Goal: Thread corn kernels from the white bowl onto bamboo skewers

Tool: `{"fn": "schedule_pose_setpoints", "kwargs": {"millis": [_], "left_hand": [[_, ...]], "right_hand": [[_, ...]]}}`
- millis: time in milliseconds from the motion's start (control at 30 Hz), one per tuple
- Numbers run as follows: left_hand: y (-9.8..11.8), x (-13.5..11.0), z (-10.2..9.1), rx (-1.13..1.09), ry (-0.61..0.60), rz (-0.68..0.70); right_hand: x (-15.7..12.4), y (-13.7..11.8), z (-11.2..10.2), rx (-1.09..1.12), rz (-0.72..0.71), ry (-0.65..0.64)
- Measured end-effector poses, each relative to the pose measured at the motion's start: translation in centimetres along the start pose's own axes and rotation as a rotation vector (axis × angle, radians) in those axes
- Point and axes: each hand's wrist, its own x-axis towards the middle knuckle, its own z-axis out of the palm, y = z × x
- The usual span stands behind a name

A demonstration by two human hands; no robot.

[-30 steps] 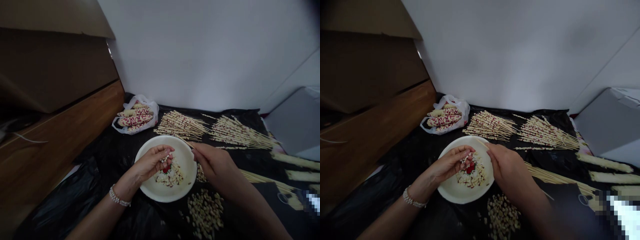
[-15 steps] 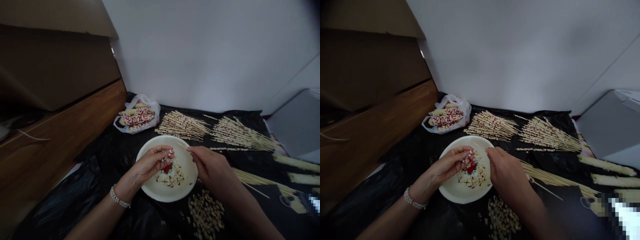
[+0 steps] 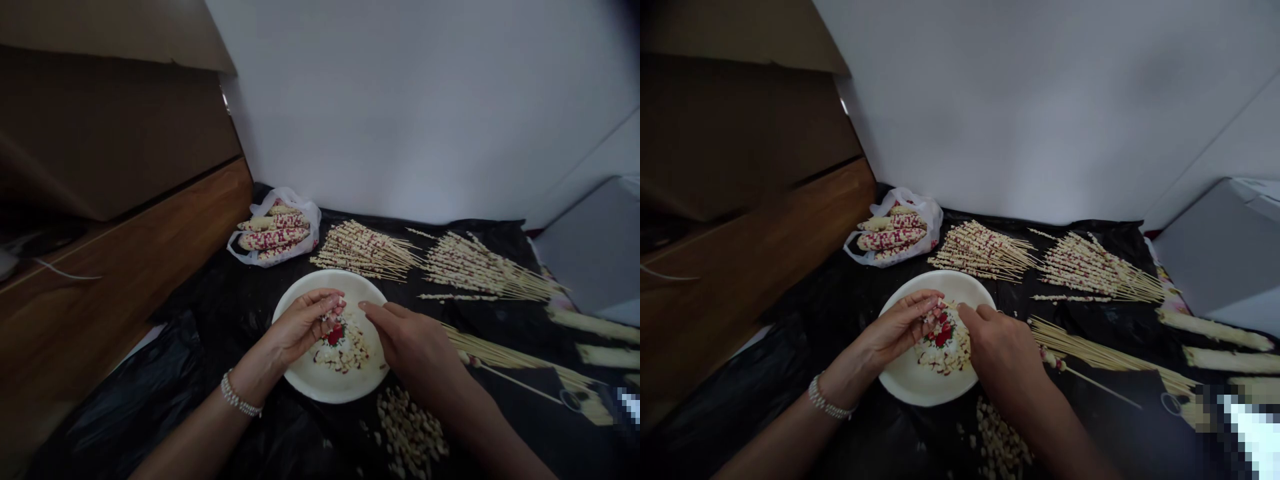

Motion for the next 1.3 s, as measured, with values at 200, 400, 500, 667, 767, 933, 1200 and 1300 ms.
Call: {"fn": "schedule_pose_setpoints", "kwargs": {"millis": [200,400,500,667,767,933,1200,1300], "left_hand": [[-0.06,-0.26,0.21,-0.013,0.006,-0.014],[0.36,-0.34,0.07,-0.049,-0.001,-0.035],[0.38,-0.26,0.1,-0.033,0.01,-0.025],[0.1,-0.06,0.42,-0.002,0.05,0.005],[0.04,-0.02,0.51,-0.002,0.054,0.004],[0.21,-0.17,0.4,-0.033,0.065,-0.037],[0.24,-0.3,0.43,-0.032,0.034,-0.045],[0.16,-0.35,0.49,-0.004,0.008,-0.04]], "right_hand": [[-0.06,-0.07,0.45,-0.092,0.001,0.041],[-0.11,0.17,0.44,-0.157,-0.006,0.078],[-0.22,0.13,0.44,-0.14,-0.017,0.115],[-0.26,-0.25,0.55,-0.125,-0.029,0.092],[-0.22,-0.27,0.74,-0.139,-0.01,0.064],[-0.19,-0.13,1.04,-0.133,0.008,0.079],[-0.2,-0.24,0.89,-0.093,0.013,0.046],[-0.22,-0.19,0.9,-0.097,0.015,0.051]]}}
